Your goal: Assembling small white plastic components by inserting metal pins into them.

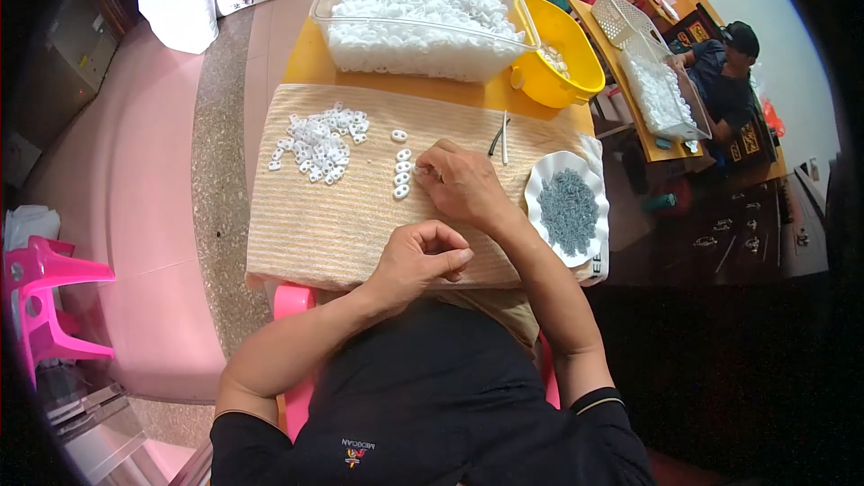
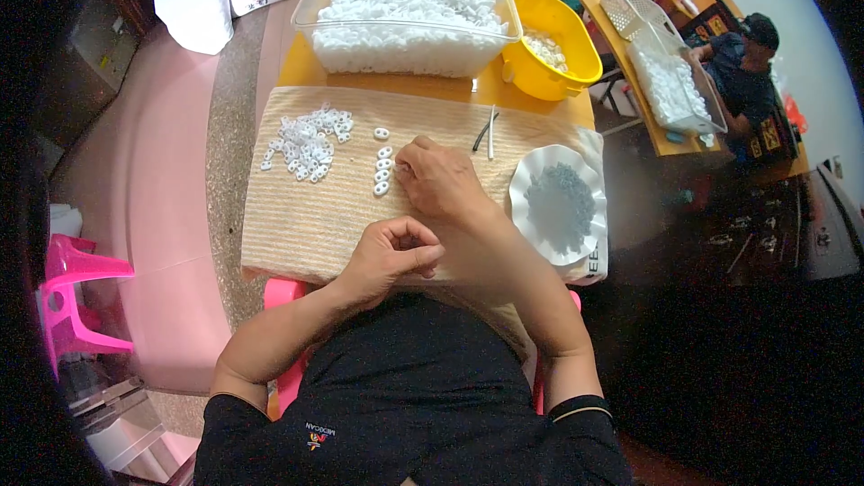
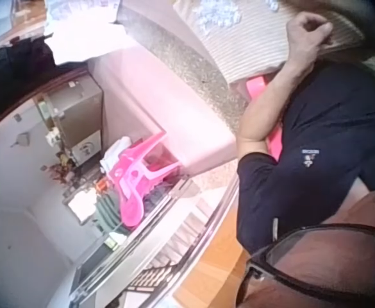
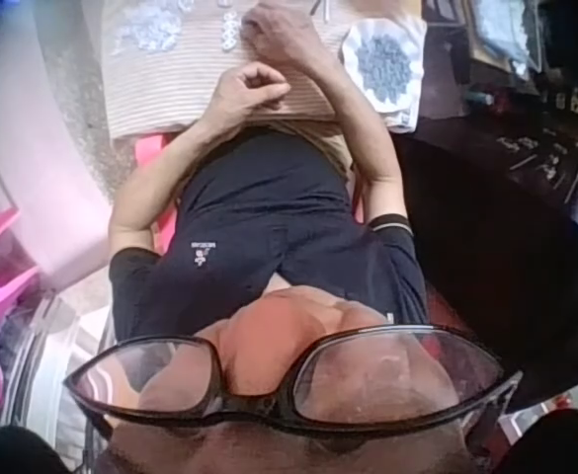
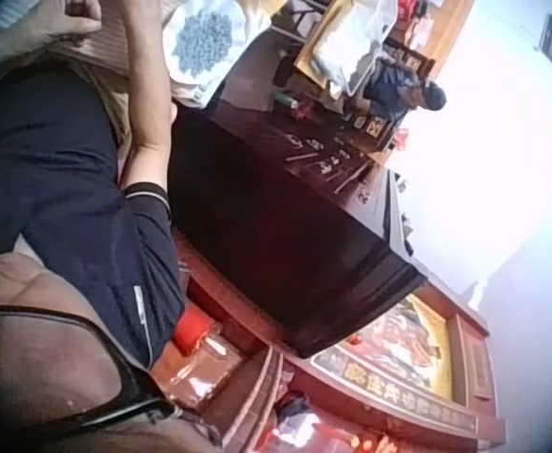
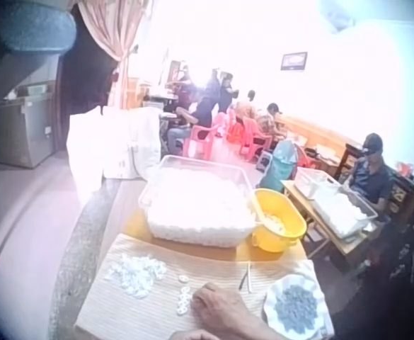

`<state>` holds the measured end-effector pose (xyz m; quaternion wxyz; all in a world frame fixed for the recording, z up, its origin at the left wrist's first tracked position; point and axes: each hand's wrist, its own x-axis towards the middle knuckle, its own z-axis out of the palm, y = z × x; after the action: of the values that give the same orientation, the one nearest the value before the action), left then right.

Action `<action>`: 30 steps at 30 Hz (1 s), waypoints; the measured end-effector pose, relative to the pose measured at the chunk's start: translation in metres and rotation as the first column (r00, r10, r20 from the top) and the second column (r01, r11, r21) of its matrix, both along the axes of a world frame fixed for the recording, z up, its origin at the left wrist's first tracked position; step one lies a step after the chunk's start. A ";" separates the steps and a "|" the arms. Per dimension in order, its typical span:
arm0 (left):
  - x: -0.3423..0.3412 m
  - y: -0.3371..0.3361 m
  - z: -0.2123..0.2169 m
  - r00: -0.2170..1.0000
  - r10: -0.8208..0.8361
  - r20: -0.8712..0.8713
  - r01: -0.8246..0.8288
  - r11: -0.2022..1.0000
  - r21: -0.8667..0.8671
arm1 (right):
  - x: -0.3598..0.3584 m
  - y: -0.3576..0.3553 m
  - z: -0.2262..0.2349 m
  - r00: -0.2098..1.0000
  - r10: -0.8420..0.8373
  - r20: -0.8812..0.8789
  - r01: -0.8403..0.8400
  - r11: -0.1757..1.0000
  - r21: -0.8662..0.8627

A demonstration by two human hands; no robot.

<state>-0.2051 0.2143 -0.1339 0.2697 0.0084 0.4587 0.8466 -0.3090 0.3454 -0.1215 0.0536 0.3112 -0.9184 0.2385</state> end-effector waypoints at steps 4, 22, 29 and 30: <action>-0.001 0.000 0.001 1.000 -0.006 -0.006 0.006 1.000 -0.008 | -0.001 -0.001 0.004 0.998 -0.026 0.050 0.025 0.999 0.023; -0.006 -0.002 0.000 0.953 0.293 0.070 -0.297 0.953 0.061 | 0.044 0.031 0.018 0.706 0.219 0.674 0.353 0.716 -0.602; -0.004 -0.002 0.003 0.970 0.224 0.099 -0.236 0.963 0.129 | 0.062 0.037 0.011 0.732 0.280 0.620 0.335 0.645 -0.687; -0.004 -0.002 0.003 0.970 0.220 0.099 -0.232 0.964 0.130 | 0.064 0.037 0.009 0.727 0.293 0.621 0.341 0.632 -0.696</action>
<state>-0.2088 0.2124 -0.1312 0.1892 -0.0605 0.3842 0.9016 -0.2448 0.3827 -0.1122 -0.1581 0.1322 -0.6790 0.7046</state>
